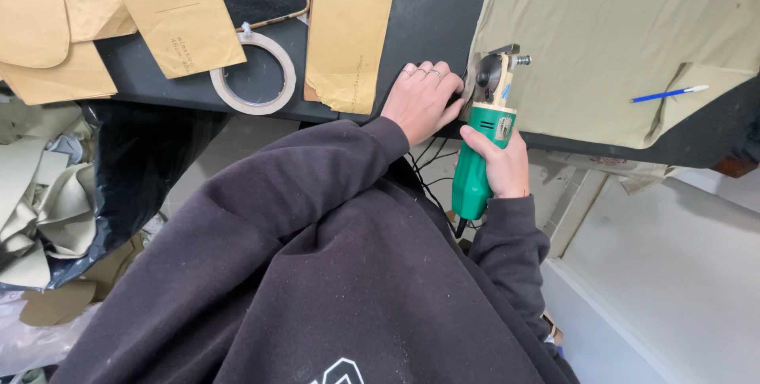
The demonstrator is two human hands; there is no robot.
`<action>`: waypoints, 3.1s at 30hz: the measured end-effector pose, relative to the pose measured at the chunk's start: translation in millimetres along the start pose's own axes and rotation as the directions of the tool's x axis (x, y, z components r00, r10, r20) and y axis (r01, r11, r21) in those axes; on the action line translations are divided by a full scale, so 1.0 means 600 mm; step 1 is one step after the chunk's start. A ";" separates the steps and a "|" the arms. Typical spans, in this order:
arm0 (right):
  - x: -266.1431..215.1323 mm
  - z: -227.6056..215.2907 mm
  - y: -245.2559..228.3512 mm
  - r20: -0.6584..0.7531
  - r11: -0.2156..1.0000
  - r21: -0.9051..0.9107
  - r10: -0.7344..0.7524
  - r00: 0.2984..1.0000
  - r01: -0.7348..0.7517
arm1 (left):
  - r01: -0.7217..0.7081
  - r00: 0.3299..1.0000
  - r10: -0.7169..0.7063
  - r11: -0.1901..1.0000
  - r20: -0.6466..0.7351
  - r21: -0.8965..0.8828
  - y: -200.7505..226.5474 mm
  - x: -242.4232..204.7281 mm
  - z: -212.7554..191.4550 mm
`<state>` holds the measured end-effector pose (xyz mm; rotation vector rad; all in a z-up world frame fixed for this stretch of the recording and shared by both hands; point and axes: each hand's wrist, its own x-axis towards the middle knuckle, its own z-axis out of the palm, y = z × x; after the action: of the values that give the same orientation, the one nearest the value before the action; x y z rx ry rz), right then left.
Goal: The person lays a piece of beige fabric on a table and places a paper pattern on top. They trace the pattern onto the fabric with a blue pen. Then, they use a green electric rotary cutter to cut the fabric along the traced lines.
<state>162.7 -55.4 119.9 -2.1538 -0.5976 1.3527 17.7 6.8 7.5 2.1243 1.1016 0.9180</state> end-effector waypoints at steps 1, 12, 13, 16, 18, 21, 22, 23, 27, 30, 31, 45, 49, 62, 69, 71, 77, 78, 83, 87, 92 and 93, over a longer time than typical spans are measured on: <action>0.002 0.000 0.000 0.003 1.000 0.006 0.005 1.000 -0.005 | 0.011 1.000 -0.011 1.000 0.003 0.006 0.001 0.001 0.002; 0.014 0.001 -0.009 0.005 1.000 0.021 0.006 1.000 -0.006 | 0.064 0.998 -0.064 0.998 -0.007 0.029 0.007 0.001 0.004; 0.015 0.001 -0.009 0.003 1.000 0.021 0.007 1.000 -0.007 | 0.078 0.997 -0.078 0.997 -0.010 0.018 0.009 0.002 0.003; 0.019 -0.001 -0.012 0.024 0.999 0.040 0.014 1.000 -0.015 | 0.117 0.993 -0.117 0.993 -0.025 -0.004 0.014 0.005 0.008; 0.021 -0.001 -0.016 0.031 1.000 0.028 -0.006 0.999 0.005 | 0.139 0.990 -0.139 0.990 -0.026 -0.013 0.016 0.007 0.013; 0.023 0.001 -0.023 0.028 1.000 0.011 -0.016 0.999 0.015 | 0.165 0.986 -0.165 0.986 -0.019 -0.025 0.013 0.010 0.018; 0.022 0.000 -0.025 0.018 1.000 0.003 -0.003 1.000 0.003 | 0.171 0.985 -0.171 0.985 -0.010 -0.031 0.014 0.010 0.019; 0.023 -0.002 -0.025 0.015 1.000 0.003 -0.001 1.000 0.001 | 0.171 0.985 -0.171 0.985 -0.008 -0.033 0.015 0.008 0.018; 0.031 0.000 -0.035 0.033 1.000 -0.002 -0.028 0.999 0.028 | 0.133 0.989 -0.134 0.991 0.057 0.005 0.008 0.006 0.007; 0.036 0.001 -0.047 0.028 1.000 0.007 -0.030 0.999 0.030 | 0.118 0.987 -0.121 0.992 0.102 0.035 0.006 0.003 0.003; 0.039 0.003 -0.051 0.025 0.999 0.021 -0.036 0.999 0.036 | 0.117 0.985 -0.122 0.992 0.120 0.050 0.004 0.002 0.002; 0.101 -0.002 -0.089 0.024 0.996 0.014 -0.085 0.996 0.085 | 0.172 0.949 -0.197 0.978 0.245 0.119 -0.010 0.011 -0.026; 0.119 -0.002 -0.104 0.022 0.995 0.025 -0.098 0.995 0.097 | 0.204 0.929 -0.228 0.972 0.290 0.114 -0.011 0.010 -0.033; 0.178 -0.001 -0.160 0.071 0.990 0.030 -0.140 0.988 0.138 | 0.167 0.934 -0.220 0.966 0.283 0.200 -0.016 -0.003 -0.070; 0.201 0.003 -0.193 0.055 0.993 0.040 -0.112 0.992 0.110 | 0.180 0.933 -0.244 0.953 0.263 0.245 -0.024 -0.008 -0.101; 0.210 0.002 -0.201 0.056 0.993 0.023 -0.120 0.991 0.119 | 0.185 0.934 -0.248 0.952 0.257 0.244 -0.028 -0.008 -0.109; 0.240 0.000 -0.227 0.082 0.988 -0.003 -0.156 0.984 0.157 | 0.207 0.930 -0.263 0.952 0.256 0.225 -0.035 -0.008 -0.135; 0.245 -0.001 -0.230 0.072 0.988 0.000 -0.151 0.986 0.152 | 0.215 0.930 -0.265 0.954 0.253 0.209 -0.034 -0.008 -0.137; 0.278 -0.004 -0.249 0.075 0.985 0.042 -0.169 0.983 0.166 | 0.249 0.926 -0.286 0.953 0.244 0.174 -0.029 -0.010 -0.151; 0.313 -0.011 -0.259 0.054 0.984 -0.004 -0.178 0.983 0.178 | 0.324 0.903 -0.347 0.937 0.254 0.129 -0.025 -0.011 -0.162; 0.323 -0.006 -0.295 0.039 0.986 -0.043 -0.158 0.987 0.160 | 0.380 0.878 -0.391 0.920 0.276 0.095 -0.021 -0.008 -0.176; 0.327 -0.006 -0.302 0.044 0.989 -0.020 -0.146 0.988 0.147 | 0.391 0.874 -0.397 0.917 0.279 0.082 -0.022 -0.007 -0.177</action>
<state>228.8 202.9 103.3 -2.0595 -0.7766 1.3206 -73.1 28.1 60.5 1.8709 1.3234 0.3879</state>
